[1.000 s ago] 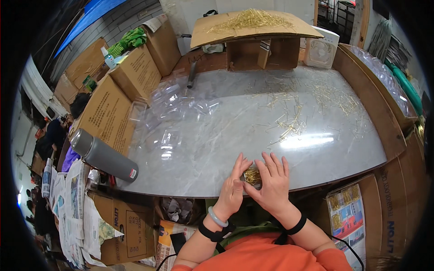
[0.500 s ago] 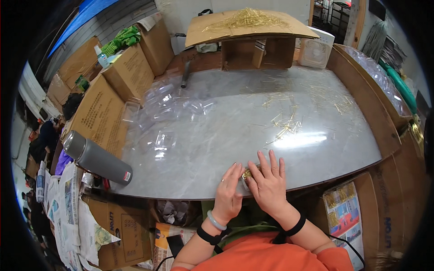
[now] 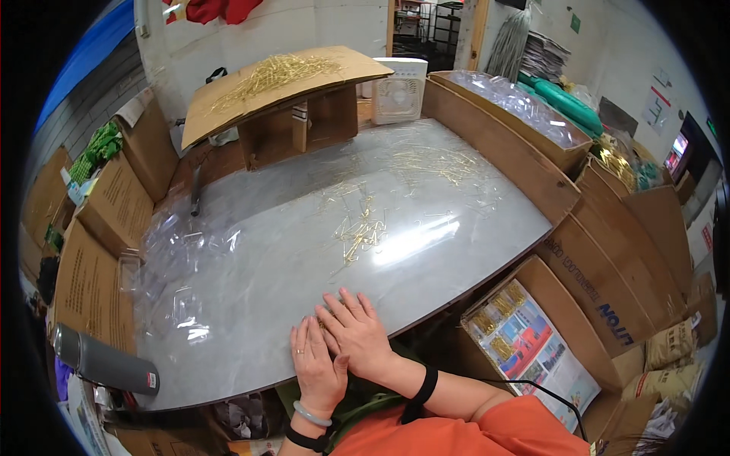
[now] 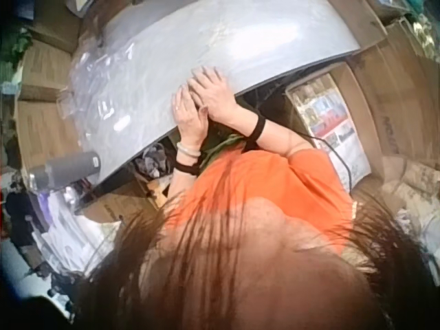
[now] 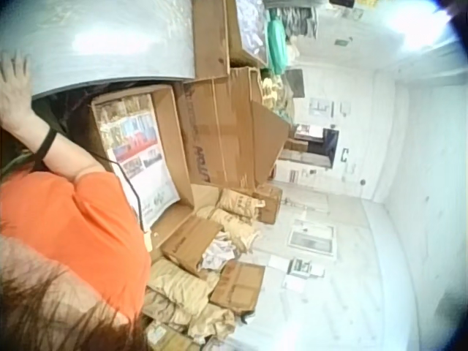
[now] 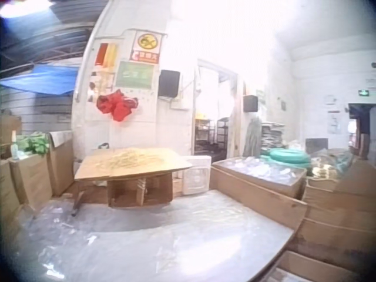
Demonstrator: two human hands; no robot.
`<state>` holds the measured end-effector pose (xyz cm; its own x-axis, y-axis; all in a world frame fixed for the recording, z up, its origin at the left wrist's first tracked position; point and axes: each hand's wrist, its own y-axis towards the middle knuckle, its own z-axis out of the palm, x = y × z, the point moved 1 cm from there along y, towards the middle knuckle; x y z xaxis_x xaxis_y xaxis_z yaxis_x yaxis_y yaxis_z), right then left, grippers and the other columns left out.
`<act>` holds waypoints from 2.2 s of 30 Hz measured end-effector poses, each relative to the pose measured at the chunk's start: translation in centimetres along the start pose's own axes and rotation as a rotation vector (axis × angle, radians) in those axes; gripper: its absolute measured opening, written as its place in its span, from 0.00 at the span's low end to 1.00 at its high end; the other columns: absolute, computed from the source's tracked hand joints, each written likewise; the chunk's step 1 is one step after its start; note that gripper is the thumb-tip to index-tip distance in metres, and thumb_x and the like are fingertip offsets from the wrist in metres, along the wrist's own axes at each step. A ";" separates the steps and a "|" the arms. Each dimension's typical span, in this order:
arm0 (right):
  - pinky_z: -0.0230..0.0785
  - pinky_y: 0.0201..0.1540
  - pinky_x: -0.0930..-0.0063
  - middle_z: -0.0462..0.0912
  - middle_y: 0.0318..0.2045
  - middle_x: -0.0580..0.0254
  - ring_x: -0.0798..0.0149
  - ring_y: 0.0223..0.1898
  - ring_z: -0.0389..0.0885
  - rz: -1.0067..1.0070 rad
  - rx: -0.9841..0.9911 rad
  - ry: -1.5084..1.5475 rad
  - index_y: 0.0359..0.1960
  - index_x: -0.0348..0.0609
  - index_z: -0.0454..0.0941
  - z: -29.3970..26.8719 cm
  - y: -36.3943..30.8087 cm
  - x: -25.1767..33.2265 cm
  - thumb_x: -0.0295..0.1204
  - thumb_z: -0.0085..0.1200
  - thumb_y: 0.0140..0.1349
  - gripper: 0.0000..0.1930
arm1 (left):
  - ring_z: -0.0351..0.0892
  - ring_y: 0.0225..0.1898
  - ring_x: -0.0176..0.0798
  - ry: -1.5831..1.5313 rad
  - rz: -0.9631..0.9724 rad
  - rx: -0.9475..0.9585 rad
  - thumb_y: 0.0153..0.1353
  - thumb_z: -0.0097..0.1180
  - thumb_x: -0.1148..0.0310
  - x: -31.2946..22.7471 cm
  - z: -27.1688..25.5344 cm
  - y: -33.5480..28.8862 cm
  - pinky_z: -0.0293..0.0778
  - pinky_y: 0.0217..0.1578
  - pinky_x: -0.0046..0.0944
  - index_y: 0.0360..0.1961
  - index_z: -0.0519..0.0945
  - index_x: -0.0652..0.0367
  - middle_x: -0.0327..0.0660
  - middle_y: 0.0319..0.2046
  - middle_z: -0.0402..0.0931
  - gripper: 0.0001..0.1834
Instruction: Sort through a pile of small gold pins on a table and put them into a plastic bag.
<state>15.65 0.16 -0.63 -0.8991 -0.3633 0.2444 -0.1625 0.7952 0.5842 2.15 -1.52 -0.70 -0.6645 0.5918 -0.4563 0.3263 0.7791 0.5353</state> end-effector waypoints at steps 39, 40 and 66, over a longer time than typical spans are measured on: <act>0.44 0.79 0.48 0.54 0.78 0.42 0.37 0.79 0.48 -0.080 0.653 0.073 0.76 0.51 0.60 -0.1 18.2 -23.8 0.65 0.42 0.71 0.41 | 0.57 0.74 0.66 0.230 -0.062 0.255 0.68 0.57 0.45 1.4 -1.6 3.1 0.50 0.74 0.63 0.70 0.64 0.76 0.63 0.70 0.62 0.45; 0.43 0.79 0.47 0.52 0.78 0.43 0.37 0.79 0.46 -0.046 0.654 0.053 0.77 0.52 0.59 0.8 18.7 -24.1 0.68 0.41 0.70 0.43 | 0.56 0.74 0.66 0.257 -0.050 0.271 0.68 0.57 0.42 1.3 -1.5 3.2 0.49 0.74 0.62 0.70 0.63 0.76 0.63 0.71 0.61 0.47; 0.34 0.80 0.47 0.50 0.77 0.31 0.35 0.79 0.43 0.271 0.564 -0.106 0.76 0.31 0.53 -2.0 7.4 -23.7 0.59 0.46 0.71 0.45 | 0.61 0.73 0.61 0.282 0.057 0.278 0.69 0.56 0.48 1.7 -1.5 2.5 0.54 0.73 0.61 0.67 0.67 0.76 0.62 0.70 0.64 0.41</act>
<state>36.59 13.67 -0.54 -0.9690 -0.0858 0.2317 -0.0863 0.9962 0.0079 0.78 1.15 0.95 -0.7860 0.5857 -0.1978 0.5116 0.7959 0.3238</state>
